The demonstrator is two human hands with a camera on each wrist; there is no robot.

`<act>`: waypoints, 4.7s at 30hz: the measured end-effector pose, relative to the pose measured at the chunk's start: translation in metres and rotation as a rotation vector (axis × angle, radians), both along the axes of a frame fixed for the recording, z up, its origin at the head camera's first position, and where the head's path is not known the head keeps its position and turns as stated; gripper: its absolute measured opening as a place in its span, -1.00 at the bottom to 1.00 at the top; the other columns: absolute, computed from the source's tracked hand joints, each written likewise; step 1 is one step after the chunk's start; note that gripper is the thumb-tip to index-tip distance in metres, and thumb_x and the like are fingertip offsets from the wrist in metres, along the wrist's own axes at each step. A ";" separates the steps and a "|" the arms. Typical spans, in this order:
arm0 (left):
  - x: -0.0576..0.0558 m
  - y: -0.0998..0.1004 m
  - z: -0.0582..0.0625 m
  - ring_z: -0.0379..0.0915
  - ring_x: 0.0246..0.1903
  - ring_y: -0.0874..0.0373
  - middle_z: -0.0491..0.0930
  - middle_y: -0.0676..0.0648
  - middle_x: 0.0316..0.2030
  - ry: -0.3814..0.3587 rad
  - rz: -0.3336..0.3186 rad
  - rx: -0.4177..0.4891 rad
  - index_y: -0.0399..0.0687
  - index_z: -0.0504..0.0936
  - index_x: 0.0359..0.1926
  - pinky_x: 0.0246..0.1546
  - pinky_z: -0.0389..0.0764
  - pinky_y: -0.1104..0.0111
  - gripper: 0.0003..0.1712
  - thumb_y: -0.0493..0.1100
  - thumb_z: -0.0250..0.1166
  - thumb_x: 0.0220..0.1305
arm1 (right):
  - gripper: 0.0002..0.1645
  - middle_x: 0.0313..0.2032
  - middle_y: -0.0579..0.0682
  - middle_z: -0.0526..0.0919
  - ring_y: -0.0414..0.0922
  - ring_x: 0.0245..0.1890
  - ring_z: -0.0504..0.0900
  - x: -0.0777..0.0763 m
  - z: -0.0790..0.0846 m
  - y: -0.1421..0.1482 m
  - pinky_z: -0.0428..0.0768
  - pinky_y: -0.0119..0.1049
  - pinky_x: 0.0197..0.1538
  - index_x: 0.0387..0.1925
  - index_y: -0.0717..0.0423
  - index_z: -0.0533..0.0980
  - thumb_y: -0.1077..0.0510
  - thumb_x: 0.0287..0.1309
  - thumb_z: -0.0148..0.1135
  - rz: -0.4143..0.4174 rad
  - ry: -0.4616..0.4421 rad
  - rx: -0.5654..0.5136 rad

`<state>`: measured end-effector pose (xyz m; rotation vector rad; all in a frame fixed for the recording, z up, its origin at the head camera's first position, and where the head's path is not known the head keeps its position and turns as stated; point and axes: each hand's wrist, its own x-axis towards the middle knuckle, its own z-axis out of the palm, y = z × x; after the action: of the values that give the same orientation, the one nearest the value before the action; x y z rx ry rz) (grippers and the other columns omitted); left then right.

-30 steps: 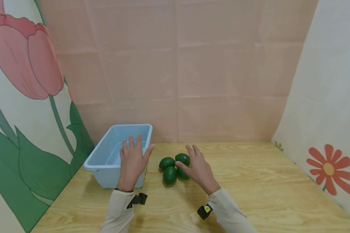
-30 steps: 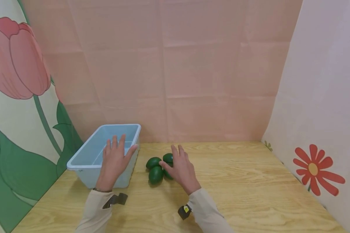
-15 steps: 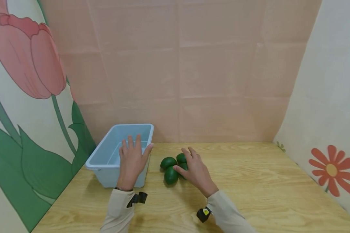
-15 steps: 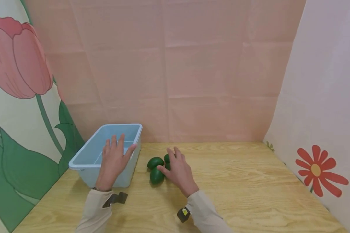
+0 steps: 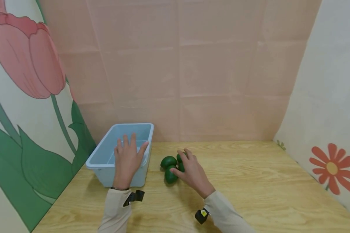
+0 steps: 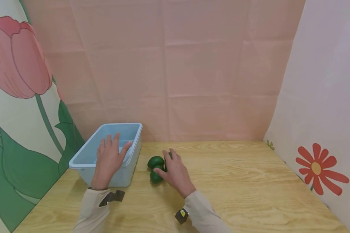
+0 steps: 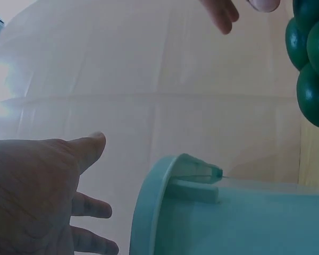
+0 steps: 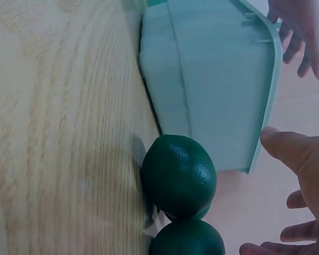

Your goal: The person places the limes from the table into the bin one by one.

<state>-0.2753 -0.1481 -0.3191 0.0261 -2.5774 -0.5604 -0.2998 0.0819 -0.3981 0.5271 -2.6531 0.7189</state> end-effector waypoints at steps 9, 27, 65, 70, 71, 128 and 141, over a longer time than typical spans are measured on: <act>0.000 -0.011 0.002 -0.13 0.41 -0.46 0.05 -0.46 0.42 -0.028 0.014 0.018 -0.15 0.10 0.46 0.35 -0.02 -0.29 -0.11 0.38 -0.13 0.38 | -0.04 0.39 0.20 0.25 0.19 0.30 0.38 0.002 -0.002 -0.005 0.59 0.06 0.08 0.40 0.00 0.24 -0.33 0.07 0.27 0.021 0.015 0.017; 0.005 -0.030 0.006 -0.10 0.39 -0.47 0.09 -0.46 0.38 0.004 0.036 0.044 -0.20 0.12 0.44 0.31 -0.01 -0.31 -0.11 0.37 -0.16 0.40 | -0.03 0.35 0.21 0.30 0.19 0.27 0.42 0.003 -0.009 -0.011 0.61 0.09 0.03 0.40 0.00 0.25 -0.31 0.04 0.31 0.052 0.026 0.057; 0.009 -0.070 0.002 -0.13 0.34 -0.57 0.10 -0.54 0.34 -0.070 0.140 0.077 -0.26 0.11 0.44 0.27 -0.11 -0.40 -0.10 0.37 -0.21 0.41 | -0.14 0.35 0.15 0.34 0.18 0.28 0.37 0.005 -0.027 -0.021 0.47 0.17 0.17 0.33 -0.06 0.34 -0.25 0.04 0.35 0.120 0.105 0.199; 0.010 -0.074 0.002 -0.12 0.33 -0.58 0.09 -0.54 0.33 -0.084 0.164 0.079 -0.25 0.09 0.45 0.26 -0.10 -0.40 -0.09 0.38 -0.21 0.41 | -0.16 0.33 0.17 0.36 0.18 0.27 0.40 0.005 -0.029 -0.022 0.47 0.15 0.17 0.33 -0.04 0.34 -0.21 0.06 0.36 0.122 0.128 0.216; 0.010 -0.075 0.001 -0.13 0.34 -0.58 0.08 -0.54 0.34 -0.088 0.166 0.080 -0.25 0.08 0.45 0.26 -0.11 -0.40 -0.08 0.38 -0.22 0.41 | -0.16 0.33 0.17 0.36 0.18 0.27 0.40 0.005 -0.030 -0.022 0.47 0.14 0.18 0.33 -0.05 0.34 -0.20 0.06 0.36 0.122 0.126 0.215; 0.010 -0.096 -0.010 -0.11 0.28 -0.62 0.05 -0.59 0.30 -0.254 0.160 0.144 -0.30 0.01 0.45 0.18 -0.04 -0.43 -0.10 0.32 -0.22 0.43 | -0.18 0.22 0.09 0.52 0.03 0.18 0.53 -0.006 -0.041 -0.022 0.37 0.09 0.21 0.22 -0.09 0.45 -0.21 -0.11 0.48 0.101 0.249 0.347; 0.008 -0.098 -0.014 -0.06 0.26 -0.62 0.12 -0.61 0.25 -0.250 0.176 0.126 -0.36 0.08 0.41 0.16 0.01 -0.45 -0.14 0.26 -0.14 0.44 | -0.19 0.18 0.10 0.55 0.06 0.20 0.51 -0.005 -0.042 -0.022 0.31 0.18 0.29 0.21 -0.10 0.45 -0.14 -0.12 0.51 0.114 0.214 0.326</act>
<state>-0.2674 -0.2461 -0.3333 0.3841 -2.7387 -0.6888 -0.3047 0.0599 -0.4401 0.7985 -2.5619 0.2389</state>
